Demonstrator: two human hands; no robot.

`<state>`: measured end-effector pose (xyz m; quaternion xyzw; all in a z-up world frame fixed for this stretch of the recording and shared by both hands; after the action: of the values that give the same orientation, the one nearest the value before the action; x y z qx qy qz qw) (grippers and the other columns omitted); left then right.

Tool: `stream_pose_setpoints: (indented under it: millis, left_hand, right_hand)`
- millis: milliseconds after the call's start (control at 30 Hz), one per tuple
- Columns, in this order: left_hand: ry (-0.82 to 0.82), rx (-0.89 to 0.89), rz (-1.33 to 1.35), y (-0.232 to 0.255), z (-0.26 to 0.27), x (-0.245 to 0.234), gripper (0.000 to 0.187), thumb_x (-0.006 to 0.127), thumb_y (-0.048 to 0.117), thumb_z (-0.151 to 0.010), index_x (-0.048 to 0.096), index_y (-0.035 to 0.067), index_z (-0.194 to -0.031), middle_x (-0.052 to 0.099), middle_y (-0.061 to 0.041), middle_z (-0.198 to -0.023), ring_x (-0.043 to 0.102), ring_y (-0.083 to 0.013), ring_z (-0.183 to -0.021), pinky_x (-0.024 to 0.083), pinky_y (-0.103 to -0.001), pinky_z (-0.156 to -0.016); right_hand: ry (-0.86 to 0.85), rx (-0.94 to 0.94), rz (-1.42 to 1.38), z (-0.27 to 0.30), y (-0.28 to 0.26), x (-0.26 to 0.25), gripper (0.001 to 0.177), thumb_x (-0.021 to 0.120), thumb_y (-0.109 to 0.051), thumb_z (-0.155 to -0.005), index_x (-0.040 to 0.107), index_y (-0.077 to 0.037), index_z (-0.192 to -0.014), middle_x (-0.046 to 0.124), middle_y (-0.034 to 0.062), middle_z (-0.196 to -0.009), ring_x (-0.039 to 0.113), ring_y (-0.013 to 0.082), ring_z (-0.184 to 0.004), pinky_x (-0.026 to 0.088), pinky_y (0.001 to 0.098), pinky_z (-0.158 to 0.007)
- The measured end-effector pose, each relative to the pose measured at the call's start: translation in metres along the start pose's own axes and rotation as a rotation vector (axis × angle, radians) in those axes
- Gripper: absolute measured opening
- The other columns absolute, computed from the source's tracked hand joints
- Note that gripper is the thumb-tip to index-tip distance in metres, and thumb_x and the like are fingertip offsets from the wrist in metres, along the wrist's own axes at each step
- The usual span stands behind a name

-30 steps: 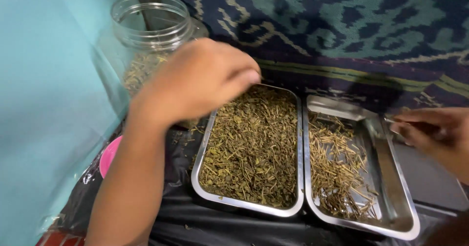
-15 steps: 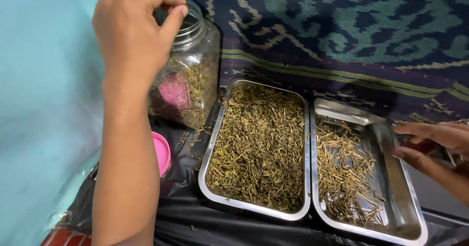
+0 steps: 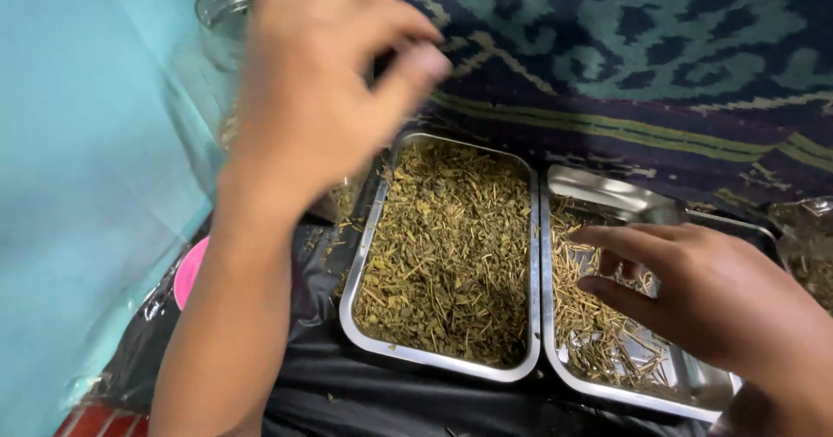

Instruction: Sorting dried tea leaves by hand to remove stems or impurities

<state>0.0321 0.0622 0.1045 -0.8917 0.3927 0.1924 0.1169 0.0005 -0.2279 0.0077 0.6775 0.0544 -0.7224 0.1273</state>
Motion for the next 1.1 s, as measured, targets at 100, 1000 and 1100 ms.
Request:
stream_pose_setpoints:
  millis: [100,1000,1100]
  left_hand:
    - [-0.313,-0.027,0.154,0.044,-0.006,0.017,0.021,0.07,0.036,-0.099,0.078,0.017,-0.101,0.075,0.001,-0.088,0.068,-0.021,-0.082,0.045,-0.049,-0.077]
    - [-1.475,-0.431,0.029,0.031,0.106,0.183,0.043,0.068,0.045,-0.097,0.067,0.004,-0.108,0.064,-0.01,-0.117,0.066,-0.0273,-0.102,0.059,-0.045,-0.09]
    - [-1.549,-0.357,0.018,0.031,0.102,0.187,0.037,0.069,0.037,-0.099,0.065,0.004,-0.081,0.07,-0.009,-0.097,0.067,-0.0249,-0.081,0.058,-0.042,-0.075]
  right_hand:
    - [0.007,-0.033,-0.027,-0.005,-0.01,-0.006,0.048,0.07,-0.053,-0.08,0.067,-0.047,-0.127,0.081,-0.0108,-0.094,0.079,0.0213,-0.074,0.059,0.0418,-0.07]
    - [-0.133,0.011,-0.024,-0.034,-0.012,0.011,0.047,0.067,-0.047,-0.088,0.061,-0.039,-0.134,0.082,0.0,-0.095,0.079,0.0244,-0.08,0.056,0.042,-0.072]
    - [-0.176,0.044,-0.022,-0.036,-0.016,0.014,0.049,0.066,-0.045,-0.09,0.059,-0.038,-0.137,0.082,-0.0008,-0.097,0.079,0.0221,-0.081,0.057,0.0403,-0.071]
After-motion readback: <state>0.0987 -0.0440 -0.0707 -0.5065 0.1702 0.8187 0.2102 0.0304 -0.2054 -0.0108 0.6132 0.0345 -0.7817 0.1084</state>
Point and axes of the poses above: each hand's wrist, its own z-axis away from the middle knuckle, its own x-axis out of the palm, y = z × x, the point moved 7 cm from there along -z, towards the middle knuckle
